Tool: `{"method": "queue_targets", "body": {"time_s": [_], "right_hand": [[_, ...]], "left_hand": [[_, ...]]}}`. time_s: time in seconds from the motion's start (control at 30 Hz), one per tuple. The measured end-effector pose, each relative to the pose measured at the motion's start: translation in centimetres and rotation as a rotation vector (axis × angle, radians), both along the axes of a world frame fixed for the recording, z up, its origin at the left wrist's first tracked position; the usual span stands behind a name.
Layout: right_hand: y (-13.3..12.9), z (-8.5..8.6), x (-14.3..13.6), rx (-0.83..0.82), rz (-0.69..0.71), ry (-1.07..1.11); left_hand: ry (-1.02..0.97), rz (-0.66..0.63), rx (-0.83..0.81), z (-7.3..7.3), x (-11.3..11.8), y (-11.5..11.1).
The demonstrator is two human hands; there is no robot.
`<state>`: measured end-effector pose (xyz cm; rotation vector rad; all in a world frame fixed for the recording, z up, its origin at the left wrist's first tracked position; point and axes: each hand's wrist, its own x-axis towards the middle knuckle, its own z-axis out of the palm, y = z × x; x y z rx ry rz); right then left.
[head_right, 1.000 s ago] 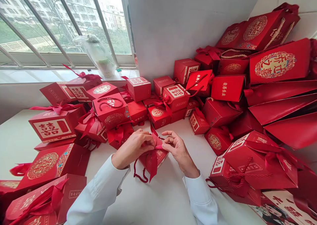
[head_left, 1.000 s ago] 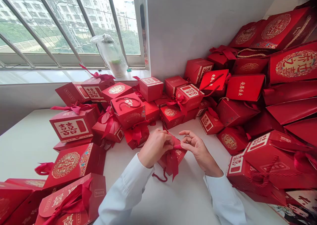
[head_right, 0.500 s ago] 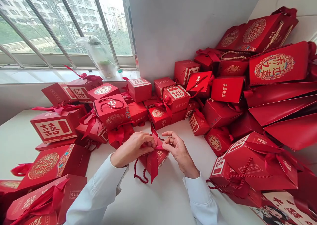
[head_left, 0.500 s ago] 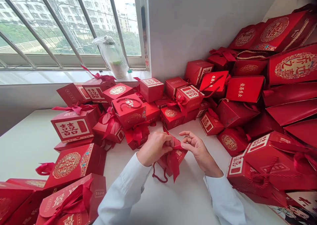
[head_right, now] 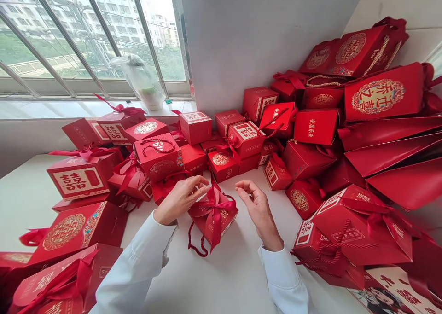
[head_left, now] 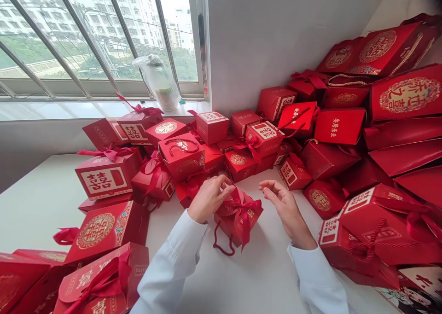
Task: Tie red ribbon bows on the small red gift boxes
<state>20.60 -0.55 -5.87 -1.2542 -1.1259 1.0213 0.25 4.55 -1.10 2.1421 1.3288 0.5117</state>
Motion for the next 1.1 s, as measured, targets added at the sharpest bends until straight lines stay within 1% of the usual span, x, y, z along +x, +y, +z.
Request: {"method": "queue_targets", "body": {"time_s": [0.07, 0.13, 0.27, 0.33, 0.43, 0.57, 0.67, 0.77, 0.83, 0.9, 0.97, 1.03, 1.1], "right_hand": [[0.1, -0.1, 0.0, 0.004, 0.032, -0.029], [0.0, -0.1, 0.0, -0.01, 0.081, -0.084], [-0.2, 0.2, -0.1, -0.035, 0.166, -0.265], [-0.3, 0.2, -0.2, -0.035, 0.192, -0.32], [-0.3, -0.3, -0.1, -0.035, 0.19, -0.262], [-0.2, -1.2, 0.6, -0.036, 0.116, -0.169], [-0.4, -1.6, 1.3, -0.081, 0.111, -0.165], [-1.0, -1.8, 1.6, -0.15, 0.2, -0.182], [-1.4, -2.0, 1.6, -0.179, 0.258, -0.168], [-1.6, -2.2, 1.7, -0.188, 0.286, -0.122], [-1.6, -2.4, 2.0, -0.194, 0.296, -0.074], [-1.3, -2.5, 2.5, -0.194, 0.281, -0.08], [-0.9, -2.6, 2.9, -0.172, 0.241, -0.13]], "left_hand": [[-0.01, -0.015, -0.029, -0.2, 0.4, 0.1], [-0.025, -0.001, -0.033, -0.4, 0.7, 0.2], [-0.042, 0.014, -0.037, -0.4, 0.9, 0.3], [-0.048, 0.019, -0.043, -0.5, 0.9, 0.4], [-0.053, 0.049, -0.046, -0.8, 0.9, 0.6], [-0.054, 0.11, -0.037, -0.6, 0.9, 0.4], [0.003, 0.134, 0.009, 0.2, 0.8, -0.7], [0.162, 0.074, 0.035, 1.3, 0.9, -2.6], [0.251, 0.017, 0.009, 1.6, 1.2, -3.8], [0.31, -0.029, -0.03, 1.7, 1.7, -4.7], [0.359, -0.041, -0.056, 1.5, 2.2, -5.4], [0.38, -0.02, -0.054, 1.2, 2.6, -5.8], [0.362, 0.013, -0.031, 0.8, 2.8, -6.2]]}}
